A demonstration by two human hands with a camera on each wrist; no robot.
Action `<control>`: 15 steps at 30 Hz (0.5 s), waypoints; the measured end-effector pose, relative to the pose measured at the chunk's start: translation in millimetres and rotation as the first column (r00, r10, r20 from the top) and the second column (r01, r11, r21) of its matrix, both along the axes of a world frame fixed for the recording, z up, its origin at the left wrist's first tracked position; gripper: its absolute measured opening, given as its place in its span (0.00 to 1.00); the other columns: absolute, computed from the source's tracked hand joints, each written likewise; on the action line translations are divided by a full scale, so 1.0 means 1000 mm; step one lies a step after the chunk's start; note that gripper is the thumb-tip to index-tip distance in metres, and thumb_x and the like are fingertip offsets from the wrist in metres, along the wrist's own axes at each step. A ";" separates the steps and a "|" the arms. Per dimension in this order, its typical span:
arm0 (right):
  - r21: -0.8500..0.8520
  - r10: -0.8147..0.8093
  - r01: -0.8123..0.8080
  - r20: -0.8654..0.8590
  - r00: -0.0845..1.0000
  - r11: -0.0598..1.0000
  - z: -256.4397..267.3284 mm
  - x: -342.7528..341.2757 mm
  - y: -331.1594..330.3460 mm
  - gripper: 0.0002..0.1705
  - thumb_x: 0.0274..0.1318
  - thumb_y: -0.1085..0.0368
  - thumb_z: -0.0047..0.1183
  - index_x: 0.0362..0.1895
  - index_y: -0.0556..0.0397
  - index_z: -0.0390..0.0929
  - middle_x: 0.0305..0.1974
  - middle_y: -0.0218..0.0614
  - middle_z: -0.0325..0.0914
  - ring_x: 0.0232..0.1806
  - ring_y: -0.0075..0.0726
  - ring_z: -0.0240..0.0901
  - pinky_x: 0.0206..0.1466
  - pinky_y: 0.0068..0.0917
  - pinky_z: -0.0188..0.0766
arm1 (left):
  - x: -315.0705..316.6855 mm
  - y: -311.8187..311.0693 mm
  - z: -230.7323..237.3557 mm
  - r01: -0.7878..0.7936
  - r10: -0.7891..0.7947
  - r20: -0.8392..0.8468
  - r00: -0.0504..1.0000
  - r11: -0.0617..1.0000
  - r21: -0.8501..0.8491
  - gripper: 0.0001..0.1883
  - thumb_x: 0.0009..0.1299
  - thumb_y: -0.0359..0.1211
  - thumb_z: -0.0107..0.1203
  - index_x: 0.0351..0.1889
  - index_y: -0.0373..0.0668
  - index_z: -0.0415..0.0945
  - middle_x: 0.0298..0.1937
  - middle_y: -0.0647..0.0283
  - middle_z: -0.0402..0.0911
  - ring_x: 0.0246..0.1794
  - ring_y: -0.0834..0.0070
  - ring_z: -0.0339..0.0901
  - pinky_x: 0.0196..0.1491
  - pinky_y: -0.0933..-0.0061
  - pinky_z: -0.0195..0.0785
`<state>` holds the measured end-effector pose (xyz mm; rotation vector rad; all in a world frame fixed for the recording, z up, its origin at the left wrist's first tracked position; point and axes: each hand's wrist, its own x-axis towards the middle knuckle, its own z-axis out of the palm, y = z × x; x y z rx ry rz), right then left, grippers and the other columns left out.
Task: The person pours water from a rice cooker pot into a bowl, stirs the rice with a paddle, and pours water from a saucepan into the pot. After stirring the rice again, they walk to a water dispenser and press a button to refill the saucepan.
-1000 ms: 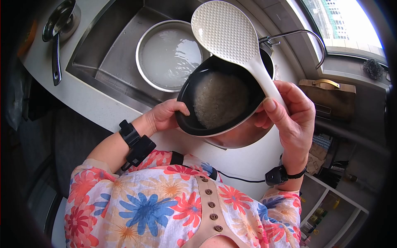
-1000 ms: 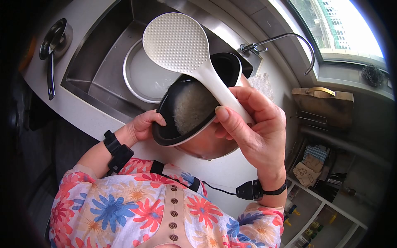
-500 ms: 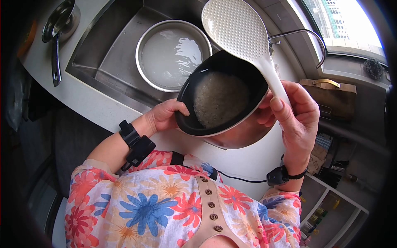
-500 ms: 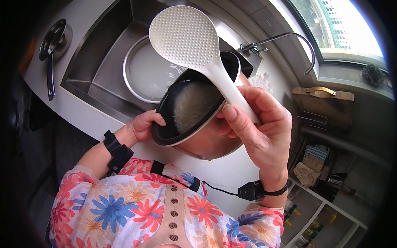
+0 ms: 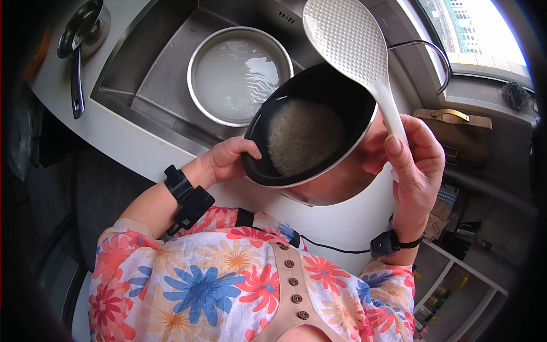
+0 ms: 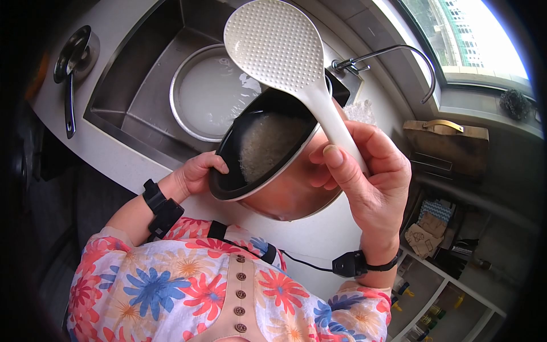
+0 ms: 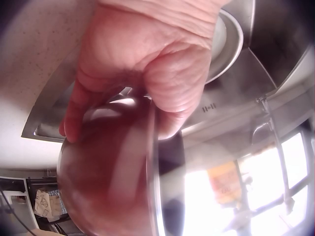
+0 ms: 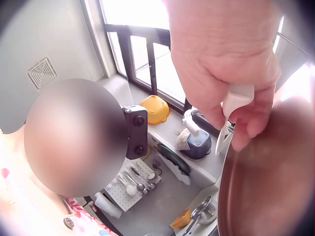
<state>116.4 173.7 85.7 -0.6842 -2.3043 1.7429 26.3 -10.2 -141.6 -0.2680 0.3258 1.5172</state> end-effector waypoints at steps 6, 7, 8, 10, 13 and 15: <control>-0.017 -0.021 0.020 -0.074 0.997 1.000 -0.004 0.012 0.014 0.18 0.56 0.65 0.56 0.46 0.63 0.71 0.28 0.40 0.79 0.22 0.25 0.75 0.24 0.16 0.70 | 0.000 0.000 0.002 0.001 -0.001 0.010 1.000 1.000 -0.008 0.26 0.53 0.20 0.47 0.54 0.28 0.65 0.49 0.48 0.75 0.47 0.62 0.77 0.54 0.65 0.71; -0.020 -0.036 0.034 -0.086 0.996 0.999 -0.004 0.014 0.015 0.17 0.56 0.65 0.55 0.46 0.63 0.71 0.28 0.40 0.79 0.22 0.26 0.75 0.24 0.16 0.70 | 0.000 0.000 0.003 0.002 -0.002 0.010 1.000 1.000 -0.009 0.26 0.53 0.20 0.47 0.54 0.28 0.65 0.49 0.48 0.75 0.47 0.62 0.77 0.54 0.65 0.71; -0.017 -0.048 0.047 -0.097 0.994 0.999 -0.005 0.016 0.016 0.17 0.57 0.65 0.54 0.46 0.63 0.71 0.28 0.41 0.79 0.21 0.26 0.75 0.24 0.16 0.70 | 0.000 0.000 0.003 0.000 0.000 0.011 1.000 1.000 -0.007 0.26 0.53 0.20 0.47 0.54 0.28 0.65 0.49 0.48 0.75 0.47 0.62 0.77 0.54 0.65 0.71; -0.013 -0.060 0.058 -0.110 0.992 0.998 -0.006 0.019 0.020 0.16 0.57 0.65 0.54 0.46 0.63 0.71 0.28 0.40 0.78 0.21 0.26 0.75 0.24 0.16 0.70 | -0.001 0.000 0.004 -0.002 0.002 0.013 1.000 1.000 -0.006 0.26 0.53 0.20 0.47 0.53 0.28 0.65 0.49 0.48 0.75 0.47 0.62 0.77 0.54 0.65 0.71; 0.000 -0.091 0.092 -0.119 0.989 0.996 -0.010 0.026 0.027 0.15 0.58 0.65 0.53 0.46 0.62 0.71 0.27 0.39 0.78 0.21 0.25 0.75 0.24 0.16 0.70 | -0.002 0.000 0.006 0.003 -0.003 0.010 1.000 1.000 -0.008 0.26 0.53 0.20 0.47 0.53 0.28 0.66 0.49 0.48 0.75 0.47 0.62 0.77 0.54 0.65 0.71; 0.010 -0.111 0.113 -0.115 0.987 0.994 -0.015 0.030 0.034 0.15 0.58 0.65 0.53 0.46 0.62 0.71 0.26 0.37 0.78 0.21 0.24 0.75 0.24 0.16 0.70 | -0.002 0.000 0.006 0.012 -0.012 0.005 1.000 1.000 -0.015 0.25 0.53 0.21 0.47 0.53 0.28 0.66 0.48 0.48 0.76 0.46 0.62 0.77 0.54 0.65 0.71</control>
